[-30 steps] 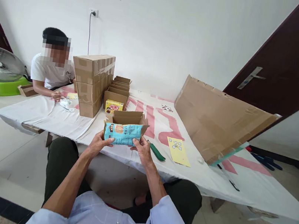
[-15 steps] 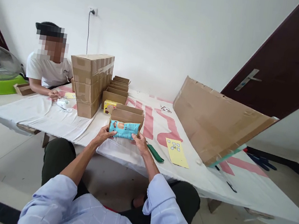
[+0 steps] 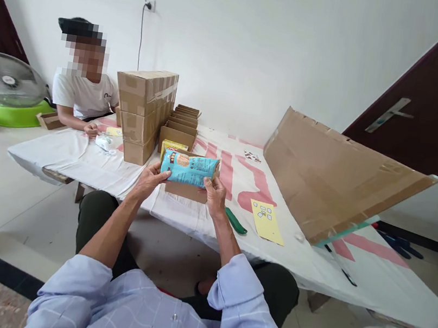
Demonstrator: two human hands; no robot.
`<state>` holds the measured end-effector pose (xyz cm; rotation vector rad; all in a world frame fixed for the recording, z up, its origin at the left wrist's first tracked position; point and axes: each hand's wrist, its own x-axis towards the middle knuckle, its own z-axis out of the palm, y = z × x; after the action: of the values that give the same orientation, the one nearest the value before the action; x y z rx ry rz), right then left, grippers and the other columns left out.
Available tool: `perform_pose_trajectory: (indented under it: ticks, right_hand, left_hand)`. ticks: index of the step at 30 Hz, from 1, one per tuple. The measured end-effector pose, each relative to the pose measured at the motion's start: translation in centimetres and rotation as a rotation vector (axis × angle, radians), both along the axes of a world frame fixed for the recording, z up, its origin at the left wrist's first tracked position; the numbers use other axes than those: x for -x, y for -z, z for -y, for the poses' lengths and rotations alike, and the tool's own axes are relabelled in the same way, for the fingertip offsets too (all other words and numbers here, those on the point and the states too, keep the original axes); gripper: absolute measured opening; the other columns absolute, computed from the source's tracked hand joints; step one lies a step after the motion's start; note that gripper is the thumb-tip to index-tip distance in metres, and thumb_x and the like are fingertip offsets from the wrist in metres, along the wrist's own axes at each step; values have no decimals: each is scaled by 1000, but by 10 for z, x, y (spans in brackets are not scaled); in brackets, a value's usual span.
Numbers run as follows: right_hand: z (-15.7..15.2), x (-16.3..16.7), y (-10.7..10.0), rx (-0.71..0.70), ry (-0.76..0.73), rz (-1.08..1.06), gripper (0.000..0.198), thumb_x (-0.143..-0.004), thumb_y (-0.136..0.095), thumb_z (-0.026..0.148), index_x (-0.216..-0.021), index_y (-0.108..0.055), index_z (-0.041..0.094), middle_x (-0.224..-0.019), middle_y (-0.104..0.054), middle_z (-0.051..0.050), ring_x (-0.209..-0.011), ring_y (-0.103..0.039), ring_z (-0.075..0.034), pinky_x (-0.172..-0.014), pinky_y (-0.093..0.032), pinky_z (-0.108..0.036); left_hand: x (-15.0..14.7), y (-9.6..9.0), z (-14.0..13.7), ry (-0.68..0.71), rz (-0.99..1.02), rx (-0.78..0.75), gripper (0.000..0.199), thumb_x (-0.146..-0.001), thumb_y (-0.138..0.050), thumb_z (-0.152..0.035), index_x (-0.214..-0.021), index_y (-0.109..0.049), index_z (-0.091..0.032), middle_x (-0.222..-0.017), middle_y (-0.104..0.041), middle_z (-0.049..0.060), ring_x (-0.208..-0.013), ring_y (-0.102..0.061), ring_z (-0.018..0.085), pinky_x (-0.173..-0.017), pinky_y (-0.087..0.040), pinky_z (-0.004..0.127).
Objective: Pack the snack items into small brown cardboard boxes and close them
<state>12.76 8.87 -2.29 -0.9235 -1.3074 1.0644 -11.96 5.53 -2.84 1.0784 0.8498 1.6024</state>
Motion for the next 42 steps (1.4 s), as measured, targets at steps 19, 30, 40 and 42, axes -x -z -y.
perform_pose_trajectory:
  ticks: [19, 30, 40, 42]
  right_hand:
    - [33, -3, 85, 295, -28, 68, 68, -60, -85, 82, -91, -69, 23, -86, -80, -7, -72, -81, -31, -53, -59, -34]
    - [49, -23, 68, 176, -253, 45, 49, -69, -93, 53, -104, -73, 25, -99, -81, -4, -95, -77, -25, -83, -65, -39]
    - [47, -32, 78, 165, -334, 147, 56, -67, -96, 52, -111, -75, 23, -106, -82, -7, -101, -77, -27, -96, -62, -44]
    - [36, -46, 79, 94, -141, 223, 56, -68, -95, 55, -109, -74, 23, -113, -80, -9, -107, -75, -29, -95, -61, -44]
  left_hand:
    - [-12, 85, 35, -57, 15, 268, 70, -52, -102, -54, -104, -78, -15, -86, -78, 4, -71, -71, 17, -62, -61, 28]
    - [17, 67, 49, 55, -178, 217, 37, -48, -104, -29, -71, -78, -16, -68, -73, 2, -62, -63, 16, -65, -53, 28]
    - [21, 81, 58, 21, -183, 264, 49, -49, -107, -39, -86, -83, -17, -83, -83, 7, -71, -74, 23, -73, -62, 36]
    - [27, 84, 58, 4, -172, 284, 53, -49, -107, -41, -90, -84, -16, -87, -84, 9, -75, -76, 25, -77, -63, 38]
